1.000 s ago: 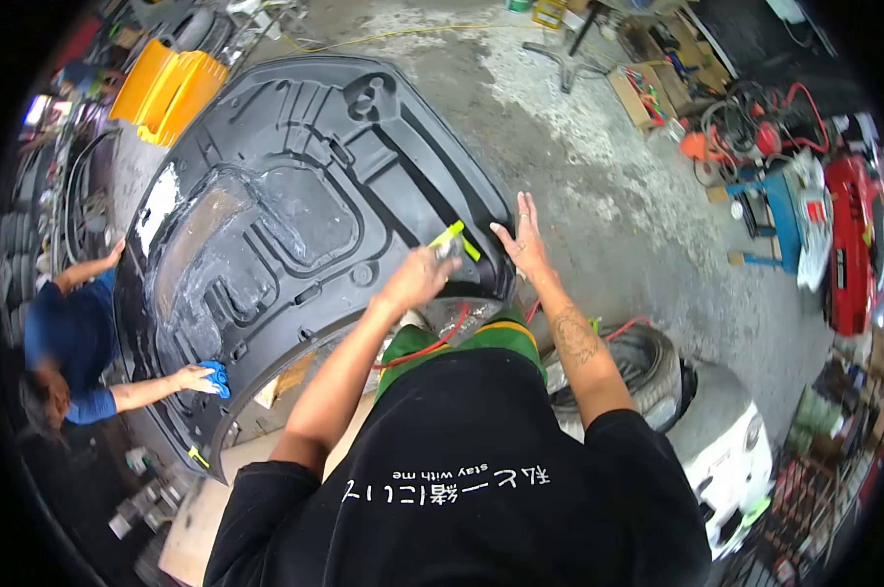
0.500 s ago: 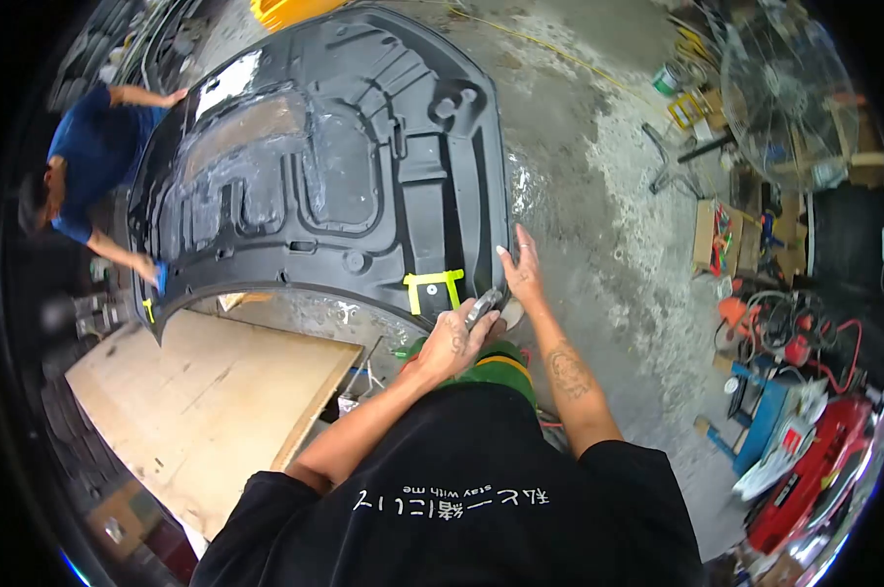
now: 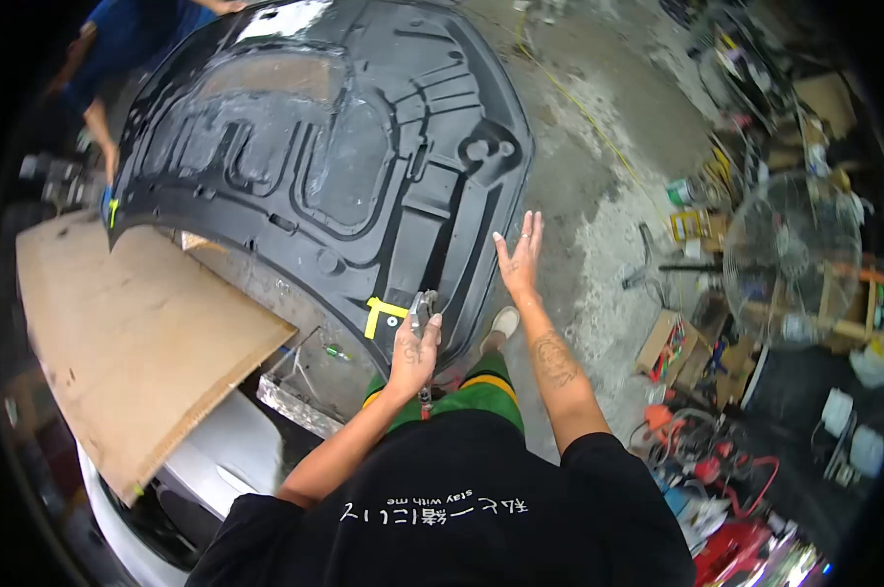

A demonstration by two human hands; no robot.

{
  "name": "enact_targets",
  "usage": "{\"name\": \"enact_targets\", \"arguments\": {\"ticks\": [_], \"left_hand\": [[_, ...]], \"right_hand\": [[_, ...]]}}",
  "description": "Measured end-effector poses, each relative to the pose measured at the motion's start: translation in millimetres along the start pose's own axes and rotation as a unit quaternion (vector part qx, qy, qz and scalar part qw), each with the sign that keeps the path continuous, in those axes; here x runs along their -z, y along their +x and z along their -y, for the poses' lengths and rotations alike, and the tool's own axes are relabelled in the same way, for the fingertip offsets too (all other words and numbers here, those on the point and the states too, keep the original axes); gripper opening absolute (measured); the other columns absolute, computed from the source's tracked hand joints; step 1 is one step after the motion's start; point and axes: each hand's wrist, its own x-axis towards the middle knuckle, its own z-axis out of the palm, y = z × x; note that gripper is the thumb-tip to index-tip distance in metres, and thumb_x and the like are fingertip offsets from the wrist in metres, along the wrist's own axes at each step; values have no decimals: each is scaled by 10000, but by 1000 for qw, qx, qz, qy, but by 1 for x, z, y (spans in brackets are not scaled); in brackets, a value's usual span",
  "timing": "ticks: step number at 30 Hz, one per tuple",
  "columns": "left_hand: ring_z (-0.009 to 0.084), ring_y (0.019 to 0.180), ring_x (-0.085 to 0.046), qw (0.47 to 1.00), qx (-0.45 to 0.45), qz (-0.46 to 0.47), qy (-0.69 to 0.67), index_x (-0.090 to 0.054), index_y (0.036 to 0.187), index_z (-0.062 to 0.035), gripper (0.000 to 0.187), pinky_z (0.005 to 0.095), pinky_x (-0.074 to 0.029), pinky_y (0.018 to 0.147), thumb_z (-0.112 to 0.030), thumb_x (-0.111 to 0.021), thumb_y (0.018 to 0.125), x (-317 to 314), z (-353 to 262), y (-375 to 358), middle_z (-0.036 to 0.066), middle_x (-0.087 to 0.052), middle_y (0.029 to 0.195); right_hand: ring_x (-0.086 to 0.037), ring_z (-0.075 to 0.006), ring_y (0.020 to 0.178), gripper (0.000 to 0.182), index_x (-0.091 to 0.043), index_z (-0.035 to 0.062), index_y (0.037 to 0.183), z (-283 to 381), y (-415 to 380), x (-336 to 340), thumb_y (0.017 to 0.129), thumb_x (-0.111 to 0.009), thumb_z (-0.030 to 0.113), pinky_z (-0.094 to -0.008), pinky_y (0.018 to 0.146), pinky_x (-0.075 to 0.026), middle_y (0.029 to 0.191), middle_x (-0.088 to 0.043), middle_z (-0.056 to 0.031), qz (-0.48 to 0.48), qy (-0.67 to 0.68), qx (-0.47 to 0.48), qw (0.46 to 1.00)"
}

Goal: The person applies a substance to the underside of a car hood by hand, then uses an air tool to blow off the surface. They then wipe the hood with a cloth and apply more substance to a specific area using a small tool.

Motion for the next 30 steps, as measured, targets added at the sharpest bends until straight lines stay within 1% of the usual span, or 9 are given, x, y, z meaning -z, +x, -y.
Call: {"name": "enact_targets", "arguments": {"ticks": [1,2,5,7,9,12,23,26,30], "left_hand": [[109,470,-482,996,87,7,-23,-601,1008,-8,229,287,-383,457,-231,-563,1044,-4,-8,-3,11,-537,607],[100,380,-417,978,169,3,-120,-539,858,-42,290,291,-329,373,-260,-557,1049,-23,-16,-5,-3,-460,516],[92,341,-374,969,200,-45,-135,-519,825,-71,322,280,-287,340,-295,-553,1053,-74,-30,-4,-22,-404,473],[91,343,-379,965,192,-85,-155,-514,812,-79,330,274,-294,341,-300,-553,1054,-101,-43,4,-23,-412,480],[89,350,-389,977,109,-118,-139,-502,797,-83,341,270,-302,343,-303,-558,1052,-121,-59,13,-25,-421,491],[88,350,-398,964,114,-160,-180,-500,792,-83,349,270,-307,339,-308,-562,1051,-140,-65,27,-23,-430,496],[85,350,-357,949,92,-190,-233,-546,786,-72,404,273,-245,341,-378,-555,1050,-182,-76,107,-21,-402,477],[89,335,-368,936,84,-201,-277,-540,787,-58,386,268,-266,325,-340,-563,1049,-189,-83,147,-9,-430,482],[89,340,-393,910,95,-219,-340,-534,823,-53,350,264,-308,317,-317,-565,1050,-184,-105,200,11,-504,552]], "right_hand": [[-178,-415,1533,814,-270,-4,1573,4,16,3,967,-647,390,-523,1245,-186,1655,-198,-222,13,9,16,1000],[-157,-408,1540,779,-279,1,1572,-2,38,9,976,-629,361,-549,1243,-166,1664,-196,-197,64,-59,97,991],[-165,-389,1546,666,-345,10,1551,-10,61,20,1000,-569,308,-586,1243,-128,1668,-240,-139,133,-140,206,959],[-205,-368,1540,622,-395,13,1528,-26,77,16,1012,-537,330,-579,1246,-132,1640,-304,-152,191,-256,370,872],[-238,-353,1531,609,-418,8,1515,-31,93,26,1020,-514,351,-569,1248,-137,1621,-343,-152,234,-229,391,860],[-230,-357,1532,665,-406,-38,1507,-27,118,39,1014,-517,394,-543,1255,-133,1626,-327,-166,293,-167,409,848],[-217,-345,1539,774,-327,-23,1550,-5,225,29,1002,-518,489,-549,1244,-173,1646,-280,-162,287,-193,527,776],[-283,-369,1508,758,-371,-53,1518,1,258,7,1016,-499,500,-517,1242,-203,1606,-346,-201,310,-172,488,798],[-241,-348,1530,773,-383,-52,1519,11,311,1,1027,-460,539,-504,1250,-191,1628,-310,-198,356,-246,444,785]]}}
